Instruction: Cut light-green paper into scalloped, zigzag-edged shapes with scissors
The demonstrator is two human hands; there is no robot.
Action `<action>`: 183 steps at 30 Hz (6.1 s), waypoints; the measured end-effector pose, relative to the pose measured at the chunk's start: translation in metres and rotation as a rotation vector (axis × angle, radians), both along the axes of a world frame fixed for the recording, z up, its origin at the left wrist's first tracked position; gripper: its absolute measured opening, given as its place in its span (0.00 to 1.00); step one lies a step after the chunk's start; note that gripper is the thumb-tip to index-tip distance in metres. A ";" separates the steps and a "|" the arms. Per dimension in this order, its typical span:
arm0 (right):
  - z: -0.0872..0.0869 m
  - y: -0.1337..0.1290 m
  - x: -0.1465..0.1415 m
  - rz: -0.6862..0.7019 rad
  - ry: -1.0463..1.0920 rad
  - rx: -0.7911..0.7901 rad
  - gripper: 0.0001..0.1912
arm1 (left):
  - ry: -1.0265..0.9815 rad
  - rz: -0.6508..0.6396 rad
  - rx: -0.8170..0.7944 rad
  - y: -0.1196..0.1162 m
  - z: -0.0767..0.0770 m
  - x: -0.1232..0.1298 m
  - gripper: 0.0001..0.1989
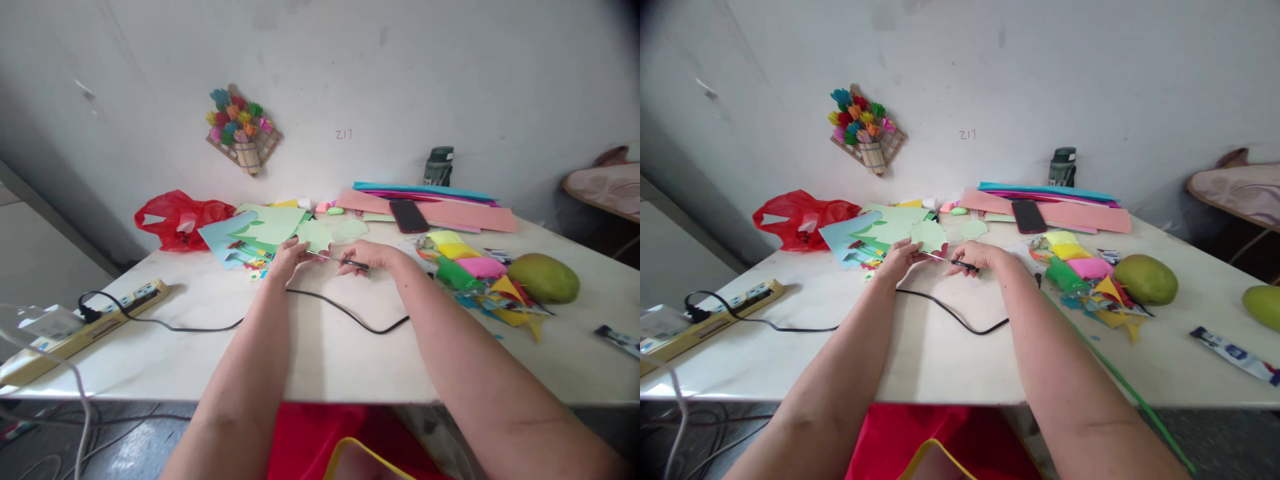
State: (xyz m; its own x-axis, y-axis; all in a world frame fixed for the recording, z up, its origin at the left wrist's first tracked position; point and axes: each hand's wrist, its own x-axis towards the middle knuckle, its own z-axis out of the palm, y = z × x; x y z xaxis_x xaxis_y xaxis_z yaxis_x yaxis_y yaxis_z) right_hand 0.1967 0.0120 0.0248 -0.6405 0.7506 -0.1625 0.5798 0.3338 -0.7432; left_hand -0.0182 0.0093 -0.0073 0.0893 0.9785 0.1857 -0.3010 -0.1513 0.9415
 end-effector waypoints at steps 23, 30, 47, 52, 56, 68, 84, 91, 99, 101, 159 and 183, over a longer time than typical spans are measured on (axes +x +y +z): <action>0.000 0.002 -0.001 -0.006 -0.014 0.025 0.18 | 0.013 0.002 0.011 0.003 -0.003 -0.002 0.10; 0.000 0.001 -0.002 -0.018 -0.003 0.024 0.18 | 0.020 0.015 0.010 0.002 -0.002 -0.001 0.10; -0.007 0.009 -0.003 -0.022 0.058 0.065 0.20 | -0.015 0.054 -0.001 0.002 -0.001 0.000 0.08; -0.004 0.007 -0.002 0.008 0.022 0.045 0.21 | -0.028 0.087 -0.010 0.002 0.000 -0.001 0.09; -0.001 0.003 -0.002 0.063 -0.018 0.013 0.22 | -0.045 0.105 -0.015 0.002 0.000 -0.001 0.12; 0.002 -0.002 0.001 0.014 0.046 -0.059 0.20 | -0.097 0.197 0.000 0.007 -0.005 -0.005 0.12; -0.014 0.012 -0.018 -0.620 0.806 -0.146 0.16 | -0.098 0.057 -0.065 0.006 -0.006 0.005 0.09; -0.009 0.007 -0.027 -0.712 0.897 -0.125 0.16 | -0.008 -0.055 -0.095 0.003 -0.006 0.014 0.10; -0.010 0.007 -0.035 -0.715 0.947 0.003 0.17 | -0.056 -0.133 -0.102 -0.005 -0.004 0.032 0.15; -0.011 0.008 -0.036 -0.694 0.931 0.021 0.17 | -0.045 -0.116 -0.108 -0.006 -0.004 0.035 0.15; -0.025 0.001 -0.035 -0.269 0.615 -0.170 0.20 | -0.487 0.218 -0.152 -0.005 0.004 0.050 0.01; -0.022 -0.006 -0.039 -0.242 0.738 -0.179 0.25 | -0.499 0.213 -0.236 -0.003 -0.002 0.050 0.01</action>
